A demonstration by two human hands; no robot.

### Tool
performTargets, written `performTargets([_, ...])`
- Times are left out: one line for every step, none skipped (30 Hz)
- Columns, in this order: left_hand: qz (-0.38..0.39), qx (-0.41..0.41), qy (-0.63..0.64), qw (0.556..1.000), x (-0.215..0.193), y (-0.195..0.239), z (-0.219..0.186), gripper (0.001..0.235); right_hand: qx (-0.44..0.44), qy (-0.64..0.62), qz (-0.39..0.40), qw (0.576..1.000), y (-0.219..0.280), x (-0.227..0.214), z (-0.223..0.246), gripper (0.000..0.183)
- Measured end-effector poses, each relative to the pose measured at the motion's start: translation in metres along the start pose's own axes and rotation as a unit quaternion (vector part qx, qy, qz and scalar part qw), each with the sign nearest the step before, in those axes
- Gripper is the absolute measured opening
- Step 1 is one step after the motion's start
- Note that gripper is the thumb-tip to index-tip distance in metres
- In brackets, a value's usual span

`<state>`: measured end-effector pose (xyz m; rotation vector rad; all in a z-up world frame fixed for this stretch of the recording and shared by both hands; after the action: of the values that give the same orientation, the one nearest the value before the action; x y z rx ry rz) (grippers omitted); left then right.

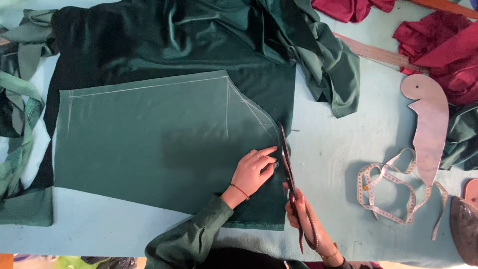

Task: Cutting a piece of green velvet fabric along a chalk-marked pattern using tailor's shears

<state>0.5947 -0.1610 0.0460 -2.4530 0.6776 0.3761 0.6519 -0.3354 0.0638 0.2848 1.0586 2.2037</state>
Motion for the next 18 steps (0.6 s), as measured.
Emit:
performTargets([0.002, 0.004, -0.002, 1.0, 0.001, 0.0, 0.0, 0.003, -0.005, 0.004, 0.001, 1.0, 0.001, 0.0, 0.003, 0.067])
performTargets([0.004, 0.009, -0.003, 1.0, 0.002, 0.001, 0.0, 0.003, -0.011, 0.008, 0.002, 1.0, 0.001, 0.001, 0.005, 0.067])
performTargets([0.005, 0.007, -0.003, 1.0, 0.001, 0.0, 0.0, 0.003, -0.009, 0.008, 0.001, 1.0, -0.001, -0.003, 0.003, 0.067])
performTargets([0.021, -0.004, 0.021, 1.0, 0.003, 0.001, 0.001, 0.009, 0.014, -0.001, 0.009, 1.0, -0.002, -0.005, -0.003, 0.064])
performTargets([0.038, -0.015, 0.045, 0.998, 0.005, 0.002, 0.0, 0.02, 0.038, -0.011, 0.016, 0.999, -0.002, -0.008, -0.009, 0.061])
performTargets([0.04, -0.017, 0.046, 0.998, -0.002, -0.001, -0.004, 0.02, 0.041, -0.011, 0.015, 0.999, -0.002, -0.01, -0.009, 0.061])
performTargets([-0.008, -0.134, 0.131, 0.982, -0.013, -0.004, 0.007, 0.019, 0.03, -0.028, 0.034, 0.999, -0.001, -0.009, -0.006, 0.069])
performTargets([-0.055, -0.25, 0.213, 0.943, -0.022, -0.003, 0.018, 0.02, 0.019, -0.045, 0.054, 0.997, 0.001, -0.008, -0.003, 0.077])
performTargets([-0.051, -0.253, 0.214, 0.942, -0.026, -0.002, 0.023, 0.02, 0.023, -0.046, 0.051, 0.997, 0.005, -0.009, 0.0, 0.077])
performTargets([-0.111, -0.285, 0.265, 0.915, -0.036, 0.0, 0.033, 0.018, 0.022, -0.032, 0.049, 0.998, 0.01, -0.009, 0.004, 0.077])
performTargets([-0.17, -0.314, 0.312, 0.88, -0.046, 0.002, 0.043, 0.019, 0.02, -0.018, 0.049, 0.998, 0.013, -0.01, 0.008, 0.078])
performTargets([-0.168, -0.317, 0.313, 0.879, -0.054, 0.001, 0.047, 0.019, 0.023, -0.019, 0.046, 0.998, 0.014, -0.012, 0.004, 0.078])
performTargets([-0.203, -0.301, 0.315, 0.877, -0.069, -0.001, 0.05, 0.016, 0.027, -0.013, 0.047, 0.998, 0.015, -0.014, 0.0, 0.079])
performTargets([-0.238, -0.284, 0.316, 0.874, -0.085, -0.003, 0.053, 0.015, 0.03, -0.007, 0.048, 0.998, 0.016, -0.016, -0.003, 0.08])
performTargets([-0.238, -0.285, 0.316, 0.873, -0.093, -0.005, 0.054, 0.015, 0.032, -0.006, 0.048, 0.998, 0.018, -0.016, -0.004, 0.08])
performTargets([-0.258, -0.273, 0.29, 0.88, -0.106, -0.007, 0.055, 0.015, 0.027, 0.004, 0.048, 0.998, 0.02, -0.017, -0.004, 0.08])
performTargets([-0.277, -0.26, 0.264, 0.887, -0.119, -0.009, 0.056, 0.015, 0.021, 0.015, 0.048, 0.998, 0.022, -0.017, -0.005, 0.08])
performTargets([-0.278, -0.261, 0.264, 0.886, -0.119, -0.006, 0.058, 0.015, 0.022, 0.015, 0.048, 0.998, 0.021, -0.017, -0.012, 0.08])
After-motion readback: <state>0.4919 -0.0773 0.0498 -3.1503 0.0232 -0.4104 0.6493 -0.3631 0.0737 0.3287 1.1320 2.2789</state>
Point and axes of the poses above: each hand's wrist, its own y-axis away from the middle knuckle, its own x-axis out of the palm, z = x × y, the point moved 8 cm from there along -y, towards the middle knuckle, and after that the axes turned 14 degrees about -z, right-handed, at the moved point
